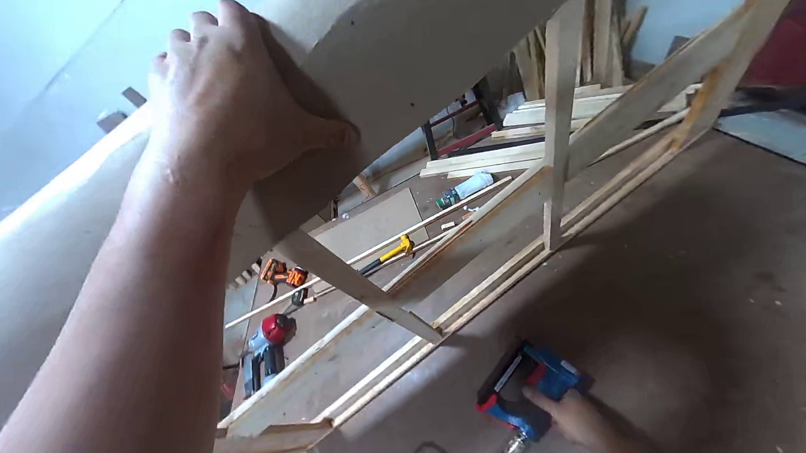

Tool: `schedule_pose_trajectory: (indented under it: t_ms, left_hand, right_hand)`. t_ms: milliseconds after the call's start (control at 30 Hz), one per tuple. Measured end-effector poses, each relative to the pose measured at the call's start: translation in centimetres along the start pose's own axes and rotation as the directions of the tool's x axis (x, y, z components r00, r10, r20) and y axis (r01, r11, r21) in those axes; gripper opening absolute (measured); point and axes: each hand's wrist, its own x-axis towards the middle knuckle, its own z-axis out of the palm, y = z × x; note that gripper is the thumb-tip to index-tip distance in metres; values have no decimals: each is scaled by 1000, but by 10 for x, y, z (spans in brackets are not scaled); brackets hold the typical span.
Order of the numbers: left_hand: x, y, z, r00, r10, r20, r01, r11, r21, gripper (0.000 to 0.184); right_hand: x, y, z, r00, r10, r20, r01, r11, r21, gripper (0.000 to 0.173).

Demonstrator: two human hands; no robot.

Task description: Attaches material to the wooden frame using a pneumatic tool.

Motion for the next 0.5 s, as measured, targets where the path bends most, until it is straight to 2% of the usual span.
schedule_pose_trajectory:
  t_ms: [100,167,233,267,333,433,500]
  left_hand:
    - [-3,-4,2,999,39,-17,-39,999,9,128]
    - [-4,-9,3,998,51,-29,-50,999,17,129]
    - [-3,-6,3,997,67,-23,-67,997,24,129]
    - [-6,-4,3,998,62,-18,-62,998,18,129]
    - [-10,-2,0,999,47,-23,-47,999,-1,128]
    - [-9,-1,-1,998,50,-24,-50,999,0,126]
    - [-6,-2,0,998,51,-21,-51,999,15,126]
  right_hand:
    - [6,-17,23,976,113,-185,-98,991,87,102]
    - [-1,-35,32,962,116,-248,-124,992,-20,102]
    - [-11,-49,43,957,139,-257,-167,982,-91,90]
    - [-13,-55,45,945,156,-287,-191,977,-99,83]
    - [-15,-64,48,920,154,-361,-192,979,-72,84]
    - [-14,-61,36,912,55,-407,1,991,137,81]
    - [-4,-56,21,971,12,-240,97,894,437,64]
